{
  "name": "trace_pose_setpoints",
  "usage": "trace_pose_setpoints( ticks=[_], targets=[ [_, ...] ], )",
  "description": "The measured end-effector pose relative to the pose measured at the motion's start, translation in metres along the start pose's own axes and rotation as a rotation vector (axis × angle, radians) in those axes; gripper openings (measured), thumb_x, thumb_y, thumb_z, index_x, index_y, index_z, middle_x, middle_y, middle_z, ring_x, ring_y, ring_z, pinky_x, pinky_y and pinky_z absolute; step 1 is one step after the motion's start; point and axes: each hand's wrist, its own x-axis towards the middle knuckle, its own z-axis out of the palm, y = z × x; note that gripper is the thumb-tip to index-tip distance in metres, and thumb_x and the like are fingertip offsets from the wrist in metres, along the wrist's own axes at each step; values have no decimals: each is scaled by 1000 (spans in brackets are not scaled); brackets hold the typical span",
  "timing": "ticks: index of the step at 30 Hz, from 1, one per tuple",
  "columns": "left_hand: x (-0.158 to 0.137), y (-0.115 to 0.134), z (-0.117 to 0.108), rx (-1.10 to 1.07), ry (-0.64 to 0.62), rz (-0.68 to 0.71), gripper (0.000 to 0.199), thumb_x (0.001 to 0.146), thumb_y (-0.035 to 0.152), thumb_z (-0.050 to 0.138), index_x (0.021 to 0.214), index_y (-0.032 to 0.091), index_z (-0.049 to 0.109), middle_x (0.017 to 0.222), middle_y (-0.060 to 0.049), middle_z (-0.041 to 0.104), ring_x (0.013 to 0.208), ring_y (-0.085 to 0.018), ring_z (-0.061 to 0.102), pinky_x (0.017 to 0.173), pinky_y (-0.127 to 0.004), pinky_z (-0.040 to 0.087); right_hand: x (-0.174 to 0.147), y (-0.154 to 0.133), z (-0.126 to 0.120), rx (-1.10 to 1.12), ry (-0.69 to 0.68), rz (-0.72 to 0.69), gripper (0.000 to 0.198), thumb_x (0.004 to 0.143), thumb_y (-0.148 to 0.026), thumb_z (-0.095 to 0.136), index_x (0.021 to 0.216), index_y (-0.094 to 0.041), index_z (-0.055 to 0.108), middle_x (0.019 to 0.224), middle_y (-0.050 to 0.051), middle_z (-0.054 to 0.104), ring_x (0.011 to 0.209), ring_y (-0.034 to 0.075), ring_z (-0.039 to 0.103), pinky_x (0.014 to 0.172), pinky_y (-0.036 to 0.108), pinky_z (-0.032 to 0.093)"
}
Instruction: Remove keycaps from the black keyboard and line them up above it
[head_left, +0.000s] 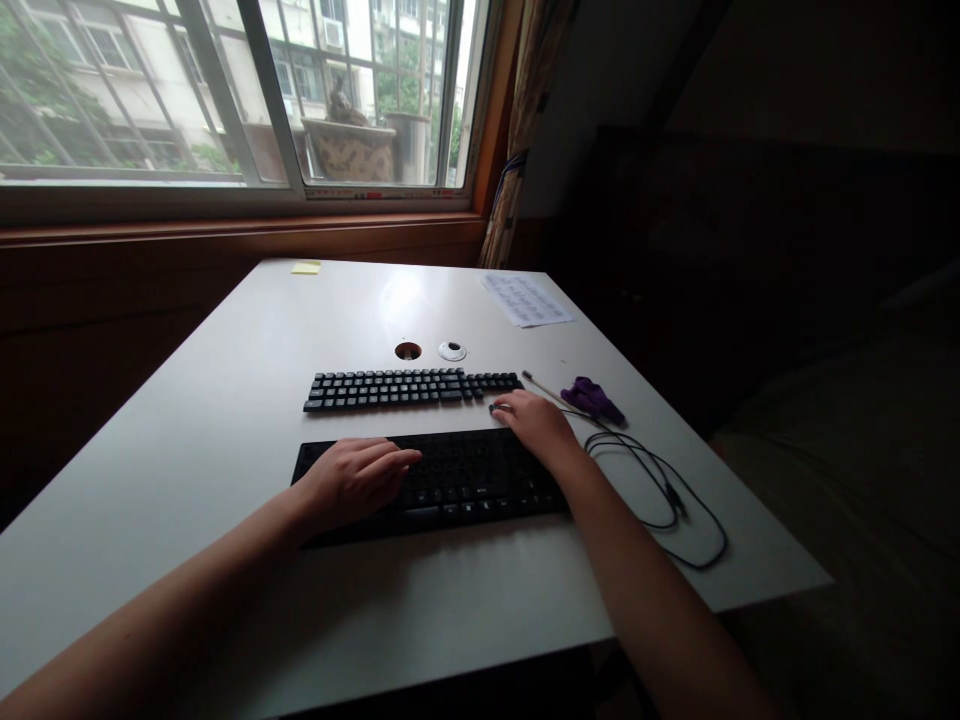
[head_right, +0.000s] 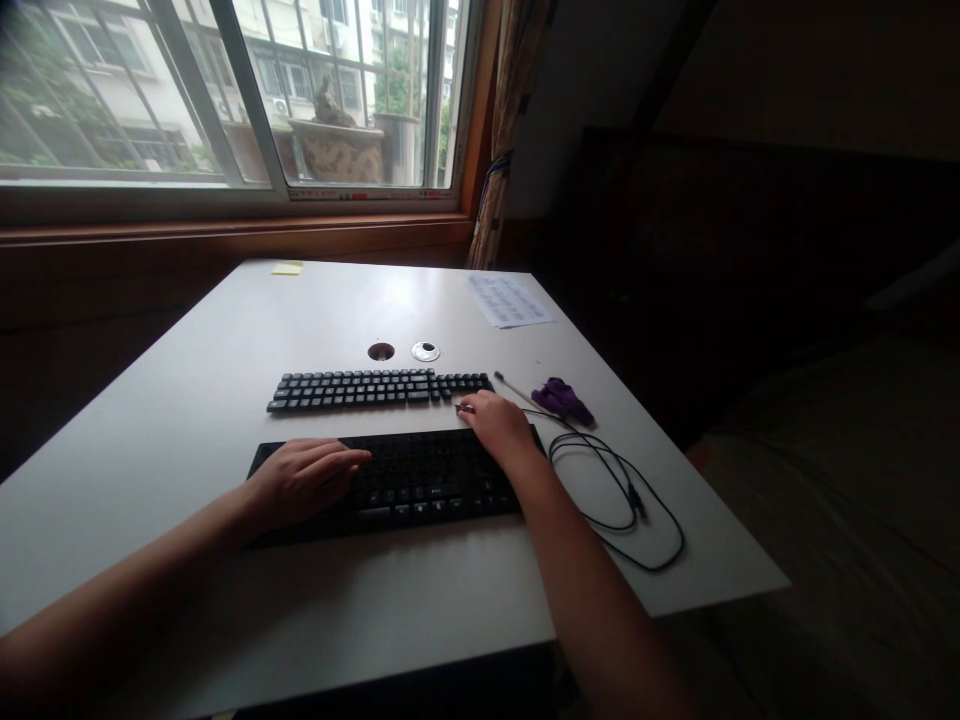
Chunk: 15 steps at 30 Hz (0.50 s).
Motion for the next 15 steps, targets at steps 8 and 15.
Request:
trace_pose_setpoints(
  ticks=[8, 15],
  targets=[
    [0, 0, 1, -8, -11, -15, 28, 90, 13, 54, 117, 18, 58, 86, -3, 70, 68, -14, 62, 60, -26, 49, -3, 3, 3, -58, 12, 7, 27, 92, -34, 58, 114, -26, 71, 105, 4, 70, 91, 20, 65, 77, 28, 47],
    [-3, -1, 1, 2, -24, -14, 28, 90, 14, 54, 117, 18, 58, 86, -3, 69, 68, -14, 62, 60, -26, 48, -11, 8, -6, 21, 94, -47, 31, 95, -23, 49, 118, -24, 69, 105, 5, 70, 95, 18, 65, 86, 27, 47]
  ],
)
